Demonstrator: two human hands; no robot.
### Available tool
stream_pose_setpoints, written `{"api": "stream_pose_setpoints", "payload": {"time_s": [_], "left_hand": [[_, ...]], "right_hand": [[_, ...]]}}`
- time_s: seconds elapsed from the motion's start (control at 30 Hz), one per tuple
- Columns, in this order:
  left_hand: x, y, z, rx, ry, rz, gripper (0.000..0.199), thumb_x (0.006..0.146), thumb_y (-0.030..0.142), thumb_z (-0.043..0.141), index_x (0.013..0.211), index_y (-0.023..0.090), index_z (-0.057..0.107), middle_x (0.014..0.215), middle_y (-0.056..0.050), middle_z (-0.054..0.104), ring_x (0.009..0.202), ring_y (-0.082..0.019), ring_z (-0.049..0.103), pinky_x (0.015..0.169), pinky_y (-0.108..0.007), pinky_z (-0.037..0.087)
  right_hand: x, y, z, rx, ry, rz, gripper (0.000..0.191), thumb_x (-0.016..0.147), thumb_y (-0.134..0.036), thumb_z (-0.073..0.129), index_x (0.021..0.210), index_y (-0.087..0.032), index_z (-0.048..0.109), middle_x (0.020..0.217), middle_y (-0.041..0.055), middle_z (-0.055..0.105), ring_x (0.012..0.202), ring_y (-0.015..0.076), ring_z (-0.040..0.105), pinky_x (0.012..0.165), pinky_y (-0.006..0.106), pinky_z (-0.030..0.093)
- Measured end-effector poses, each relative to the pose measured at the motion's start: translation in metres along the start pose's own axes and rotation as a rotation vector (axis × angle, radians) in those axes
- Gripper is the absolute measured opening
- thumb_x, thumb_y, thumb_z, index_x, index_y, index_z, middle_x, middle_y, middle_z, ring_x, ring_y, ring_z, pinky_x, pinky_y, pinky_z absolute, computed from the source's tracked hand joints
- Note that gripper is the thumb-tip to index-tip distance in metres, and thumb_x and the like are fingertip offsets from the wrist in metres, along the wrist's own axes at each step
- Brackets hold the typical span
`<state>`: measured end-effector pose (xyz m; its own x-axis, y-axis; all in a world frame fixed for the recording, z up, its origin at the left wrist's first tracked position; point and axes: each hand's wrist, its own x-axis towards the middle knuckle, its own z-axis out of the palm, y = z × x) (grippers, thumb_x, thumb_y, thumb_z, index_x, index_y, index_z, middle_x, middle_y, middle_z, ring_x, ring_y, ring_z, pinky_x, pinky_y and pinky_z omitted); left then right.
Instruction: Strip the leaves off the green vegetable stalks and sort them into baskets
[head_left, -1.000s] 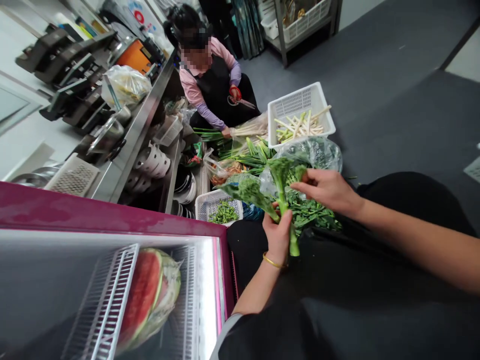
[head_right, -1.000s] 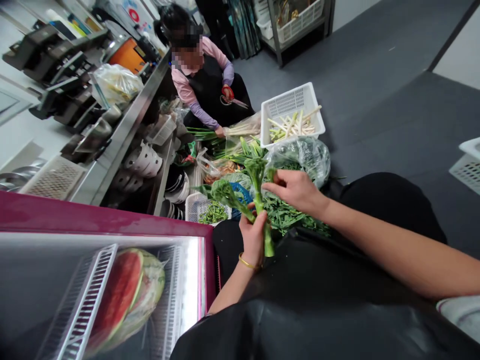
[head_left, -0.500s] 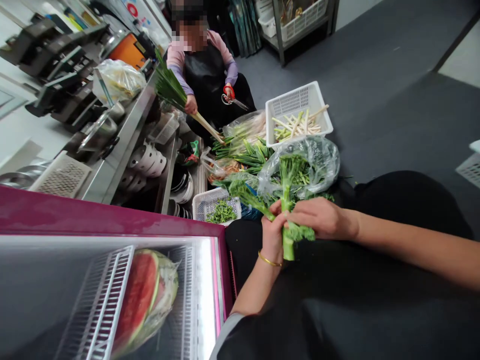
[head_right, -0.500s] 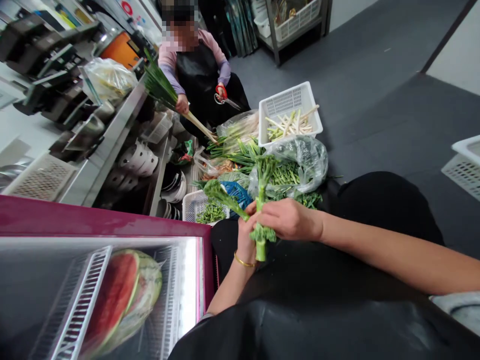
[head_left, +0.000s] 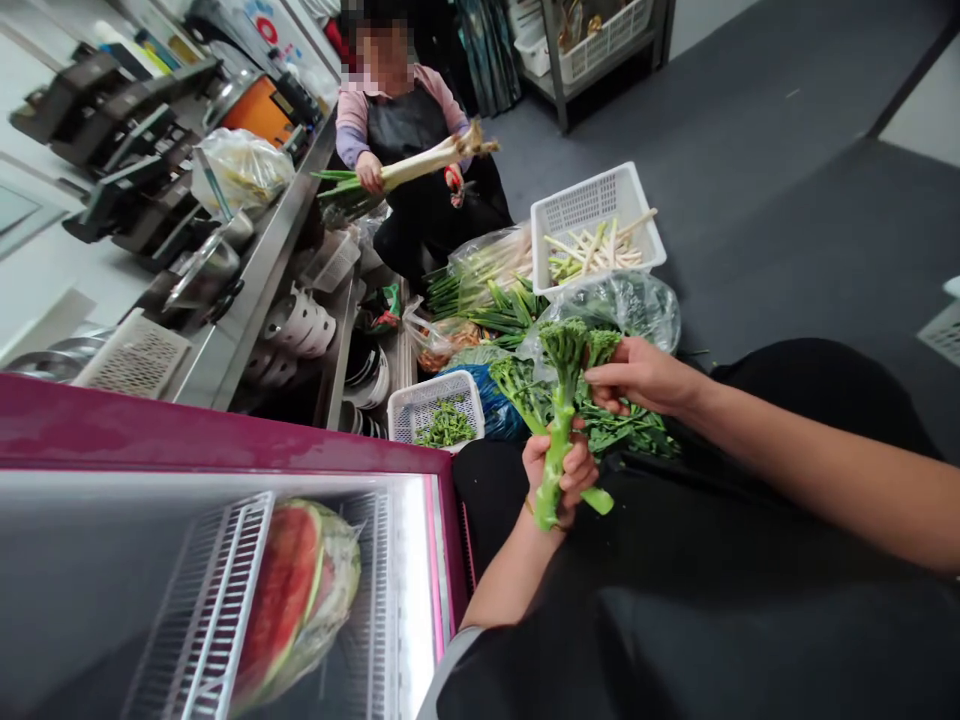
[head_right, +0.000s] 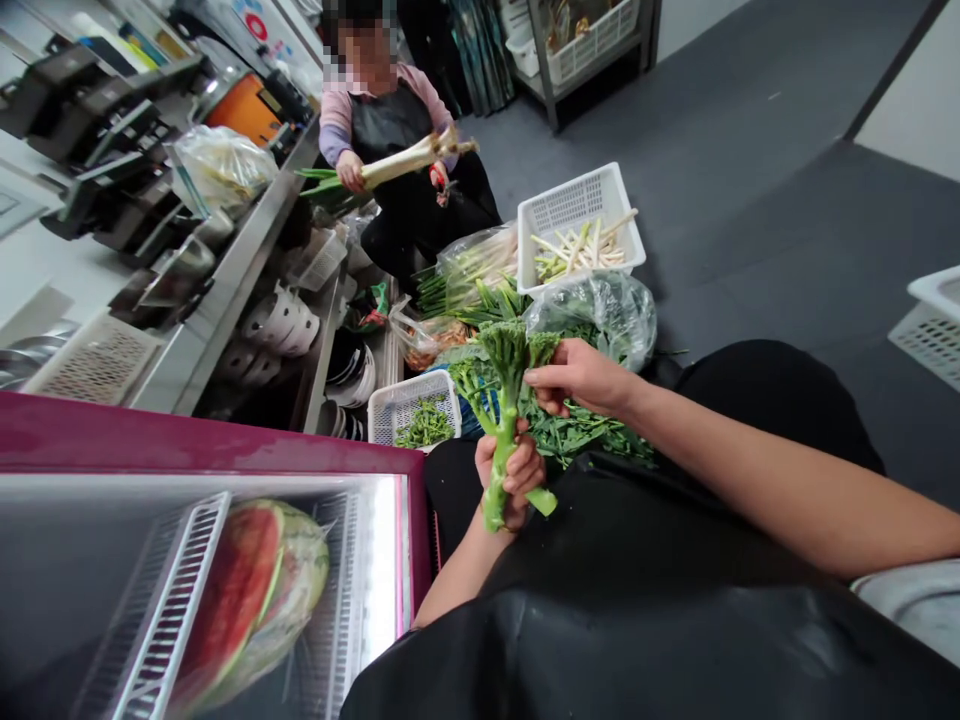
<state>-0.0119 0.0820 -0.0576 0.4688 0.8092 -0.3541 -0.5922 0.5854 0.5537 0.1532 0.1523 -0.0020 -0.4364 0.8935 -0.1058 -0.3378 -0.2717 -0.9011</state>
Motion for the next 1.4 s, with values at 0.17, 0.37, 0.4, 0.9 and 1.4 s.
{"api": "stream_pose_setpoints", "payload": {"time_s": [0.17, 0.37, 0.4, 0.9, 1.4], "left_hand": [[0.001, 0.009, 0.003, 0.023, -0.005, 0.054, 0.044, 0.069, 0.050, 0.057, 0.096, 0.016, 0.063, 0.047, 0.006, 0.034, 0.030, -0.004, 0.019, 0.032, -0.021, 0.009], [0.001, 0.012, 0.008, 0.015, 0.046, 0.206, 0.036, 0.072, 0.041, 0.062, 0.101, 0.019, 0.056, 0.059, 0.003, 0.046, 0.038, -0.004, 0.030, 0.038, -0.020, 0.016], [0.000, 0.012, 0.008, -0.005, 0.066, 0.223, 0.034, 0.073, 0.040, 0.061, 0.100, 0.020, 0.054, 0.059, 0.003, 0.047, 0.039, -0.004, 0.031, 0.039, -0.020, 0.016], [-0.028, 0.038, -0.034, 0.064, 0.159, 0.565, 0.051, 0.068, 0.049, 0.069, 0.108, 0.025, 0.048, 0.059, 0.003, 0.059, 0.036, -0.008, 0.044, 0.039, -0.021, 0.030], [-0.016, 0.046, -0.043, -0.061, 0.394, 0.325, 0.034, 0.069, 0.037, 0.069, 0.093, 0.020, 0.052, 0.056, 0.003, 0.055, 0.039, -0.009, 0.044, 0.041, -0.022, 0.033]], "right_hand": [[0.003, -0.002, 0.000, -0.347, 0.054, -0.144, 0.029, 0.076, -0.041, 0.064, 0.064, -0.018, 0.051, 0.047, -0.0019, 0.053, 0.039, 0.0106, 0.047, 0.039, 0.024, 0.040], [0.022, 0.023, 0.002, -1.032, 0.270, -0.709, 0.015, 0.077, -0.032, 0.057, 0.081, -0.018, 0.056, 0.072, 0.0081, 0.065, 0.068, 0.0210, 0.063, 0.065, 0.032, 0.049], [0.025, 0.025, 0.004, -1.049, 0.231, -0.752, 0.014, 0.077, -0.031, 0.057, 0.081, -0.018, 0.057, 0.074, 0.0089, 0.066, 0.071, 0.0217, 0.064, 0.066, 0.033, 0.050], [0.108, 0.015, 0.052, -0.091, 0.233, -0.159, 0.025, 0.065, -0.033, 0.075, 0.071, -0.017, 0.056, 0.046, -0.0063, 0.046, 0.041, 0.0108, 0.050, 0.035, 0.022, 0.041], [0.105, 0.029, 0.078, -1.325, -0.200, -1.051, 0.032, 0.091, -0.034, 0.044, 0.062, -0.020, 0.050, 0.053, 0.0011, 0.050, 0.050, 0.0123, 0.045, 0.049, 0.026, 0.034]]}}
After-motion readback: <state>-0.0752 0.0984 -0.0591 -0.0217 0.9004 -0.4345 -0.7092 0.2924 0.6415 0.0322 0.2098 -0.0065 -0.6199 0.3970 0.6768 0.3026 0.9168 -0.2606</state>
